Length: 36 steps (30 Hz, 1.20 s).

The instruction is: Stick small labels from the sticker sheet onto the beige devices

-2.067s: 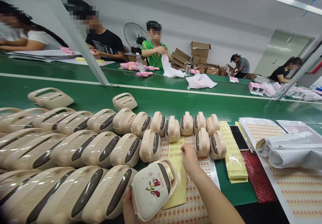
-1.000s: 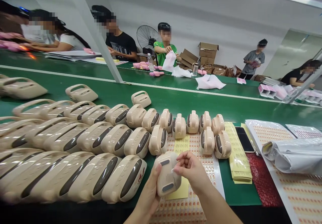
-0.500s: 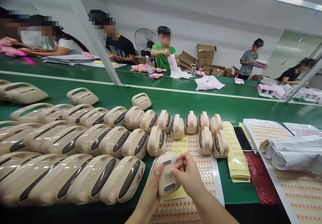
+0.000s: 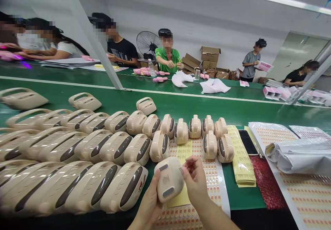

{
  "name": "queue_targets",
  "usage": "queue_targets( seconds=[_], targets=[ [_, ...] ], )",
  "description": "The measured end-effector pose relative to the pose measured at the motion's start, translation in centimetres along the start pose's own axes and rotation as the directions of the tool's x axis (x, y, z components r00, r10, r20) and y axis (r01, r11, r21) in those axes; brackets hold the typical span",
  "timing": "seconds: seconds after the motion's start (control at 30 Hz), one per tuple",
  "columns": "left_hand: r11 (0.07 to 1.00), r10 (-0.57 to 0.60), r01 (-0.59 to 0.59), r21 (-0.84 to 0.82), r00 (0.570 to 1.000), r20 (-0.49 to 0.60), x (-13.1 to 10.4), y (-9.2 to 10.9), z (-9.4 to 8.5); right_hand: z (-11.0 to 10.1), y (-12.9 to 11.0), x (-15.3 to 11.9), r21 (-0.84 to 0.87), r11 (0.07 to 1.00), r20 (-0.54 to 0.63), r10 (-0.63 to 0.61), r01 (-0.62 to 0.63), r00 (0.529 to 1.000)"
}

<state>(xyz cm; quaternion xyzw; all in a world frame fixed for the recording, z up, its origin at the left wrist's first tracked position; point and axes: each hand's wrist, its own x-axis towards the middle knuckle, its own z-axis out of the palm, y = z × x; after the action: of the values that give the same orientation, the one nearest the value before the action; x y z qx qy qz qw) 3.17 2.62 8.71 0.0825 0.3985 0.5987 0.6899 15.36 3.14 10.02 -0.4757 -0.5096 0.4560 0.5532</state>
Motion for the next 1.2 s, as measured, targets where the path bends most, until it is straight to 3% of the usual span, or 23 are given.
queue_targets(
  seconds=[0.1, 0.17, 0.23, 0.3, 0.4, 0.47, 0.57, 0.63, 0.7, 0.73, 0.8, 0.9, 1.0, 1.07, 1.13, 1.2],
  targets=[
    [0.988, -0.121, 0.123, -0.093, 0.992, 0.022, -0.2, 0.0, -0.6, -0.9, 1.7, -0.4, -0.165, 0.986, -0.055, -0.022, 0.013, 0.998],
    [0.985, -0.131, 0.138, -0.102, 0.989, 0.071, -0.3, -0.7, -1.4, -1.2, 2.9, -0.9, -0.175, 0.98, -0.021, 0.096, -0.098, 0.995],
    [0.995, -0.082, 0.089, -0.042, 0.986, 0.149, -0.6, -1.9, -2.2, -1.3, 3.5, -1.2, -0.1, 0.968, 0.001, 0.231, -0.23, 0.973],
    [0.998, -0.005, -0.011, 0.068, 0.976, 0.218, -0.9, -3.1, -3.1, -1.3, 3.4, -1.1, -0.006, 0.962, -0.023, 0.271, -0.272, 0.962],
    [0.966, 0.121, -0.167, 0.197, 0.966, 0.227, -1.1, -3.7, -3.6, -1.3, 2.4, -0.2, 0.097, 0.983, -0.125, 0.165, -0.153, 0.978],
    [0.946, 0.193, -0.244, 0.215, 0.953, 0.235, -0.9, -2.9, -3.5, -1.4, 1.8, 0.5, 0.086, 0.996, -0.172, 0.04, -0.026, 0.984],
    [0.929, 0.208, -0.279, 0.245, 0.937, 0.28, -0.1, -0.5, -3.0, -1.2, 1.6, 1.1, -0.042, 0.978, -0.084, -0.206, 0.203, 0.975],
    [0.901, 0.194, -0.279, 0.331, 0.944, 0.267, 0.3, 1.2, -2.7, -0.9, 1.8, 1.3, -0.152, 0.897, 0.085, -0.406, 0.415, 0.91],
    [0.851, 0.211, -0.301, 0.43, 0.947, 0.243, 0.4, 2.2, -2.4, -0.5, 1.9, 1.6, -0.224, 0.757, 0.258, -0.562, 0.614, 0.786],
    [0.82, 0.247, -0.331, 0.467, 0.94, 0.234, 0.2, 2.4, -2.3, -0.3, 1.8, 1.9, -0.248, 0.687, 0.324, -0.605, 0.683, 0.727],
    [0.752, 0.374, -0.419, 0.509, 0.907, 0.194, -0.3, 2.2, -2.2, -0.3, 1.4, 2.8, -0.306, 0.581, 0.398, -0.641, 0.754, 0.656],
    [0.618, 0.608, -0.522, 0.587, 0.791, 0.062, -0.8, 0.5, -2.9, -1.4, 0.7, 4.8, -0.514, 0.43, 0.317, -0.709, 0.742, 0.63],
    [0.442, 0.77, -0.549, 0.71, 0.638, 0.014, -0.1, -1.7, -4.5, -3.5, 1.1, 7.3, -0.791, 0.353, 0.097, -0.735, 0.501, 0.671],
    [0.271, 0.88, -0.624, 0.733, 0.469, 0.075, 1.0, -2.8, -5.6, -4.8, 2.0, 8.6, -0.864, 0.349, 0.03, -0.684, 0.363, 0.728],
    [0.011, 0.945, -0.7, 0.714, 0.24, 0.221, 2.3, -3.5, -6.4, -5.8, 3.0, 9.4, -0.874, 0.366, 0.015, -0.639, 0.321, 0.769],
    [-0.257, 0.927, -0.689, 0.678, 0.022, 0.374, 3.3, -3.7, -7.1, -6.3, 3.5, 9.6, -0.866, 0.405, -0.026, -0.622, 0.293, 0.783]
  ],
)
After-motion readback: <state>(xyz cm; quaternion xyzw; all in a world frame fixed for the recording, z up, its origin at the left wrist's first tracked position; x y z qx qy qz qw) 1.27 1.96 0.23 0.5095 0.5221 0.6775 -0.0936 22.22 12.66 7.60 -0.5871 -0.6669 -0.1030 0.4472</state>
